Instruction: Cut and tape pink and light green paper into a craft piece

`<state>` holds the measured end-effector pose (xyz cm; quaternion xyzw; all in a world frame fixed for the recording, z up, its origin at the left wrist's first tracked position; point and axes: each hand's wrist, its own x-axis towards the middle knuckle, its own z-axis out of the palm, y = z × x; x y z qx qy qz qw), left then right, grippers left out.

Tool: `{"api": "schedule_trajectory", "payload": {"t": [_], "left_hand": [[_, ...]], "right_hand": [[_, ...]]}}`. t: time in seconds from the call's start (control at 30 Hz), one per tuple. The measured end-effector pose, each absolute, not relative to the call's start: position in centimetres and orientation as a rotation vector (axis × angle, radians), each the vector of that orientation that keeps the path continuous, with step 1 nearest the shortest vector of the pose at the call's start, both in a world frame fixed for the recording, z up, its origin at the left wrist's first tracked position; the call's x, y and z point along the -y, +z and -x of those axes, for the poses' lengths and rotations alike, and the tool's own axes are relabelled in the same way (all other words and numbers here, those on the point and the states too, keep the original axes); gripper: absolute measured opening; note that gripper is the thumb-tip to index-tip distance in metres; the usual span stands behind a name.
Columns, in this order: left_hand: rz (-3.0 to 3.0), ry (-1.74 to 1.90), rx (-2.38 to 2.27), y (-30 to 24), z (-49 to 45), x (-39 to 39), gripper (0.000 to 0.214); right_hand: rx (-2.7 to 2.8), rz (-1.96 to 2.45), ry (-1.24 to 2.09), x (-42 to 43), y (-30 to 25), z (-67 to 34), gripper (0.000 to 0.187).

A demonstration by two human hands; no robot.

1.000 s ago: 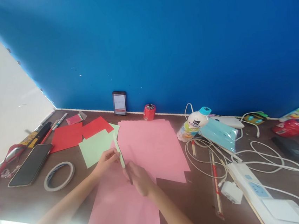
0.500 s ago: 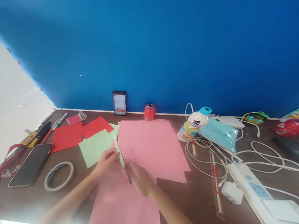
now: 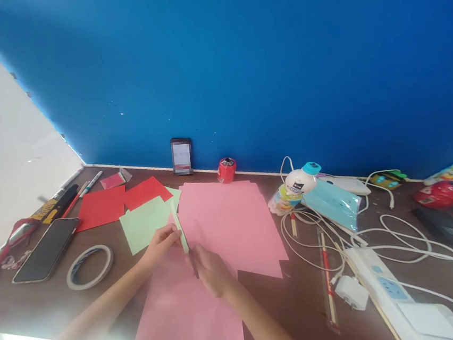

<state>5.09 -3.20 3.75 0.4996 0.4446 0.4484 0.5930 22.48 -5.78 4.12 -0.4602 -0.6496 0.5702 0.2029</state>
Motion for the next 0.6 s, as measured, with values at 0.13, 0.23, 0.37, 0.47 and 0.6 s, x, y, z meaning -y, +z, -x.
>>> {"api": "schedule_trajectory", "payload": {"t": [0.13, 0.23, 0.37, 0.47, 0.6], "left_hand": [[-1.158, 1.039, -1.032, 3.68, -5.12, 3.18, 0.027], [-1.156, 1.047, -1.036, 3.68, -5.1, 3.16, 0.026], [-1.148, 1.04, -1.029, 3.75, -4.92, 3.19, 0.026], [-1.154, 1.045, -0.997, 3.87, -4.8, 3.26, 0.026], [-1.176, 1.052, -1.015, 4.07, -4.77, 3.32, 0.026]], "right_hand": [[1.848, 1.291, 1.557, 5.78, 4.11, -22.42, 0.022], [1.87, 1.323, 1.525, 5.77, 4.24, -22.41, 0.022], [1.892, 1.385, 1.463, 5.64, 4.4, -22.49, 0.024], [1.858, 1.374, 1.409, 5.5, 4.23, -22.61, 0.027], [1.726, 1.345, 1.374, 5.29, 3.73, -22.84, 0.029]]}}
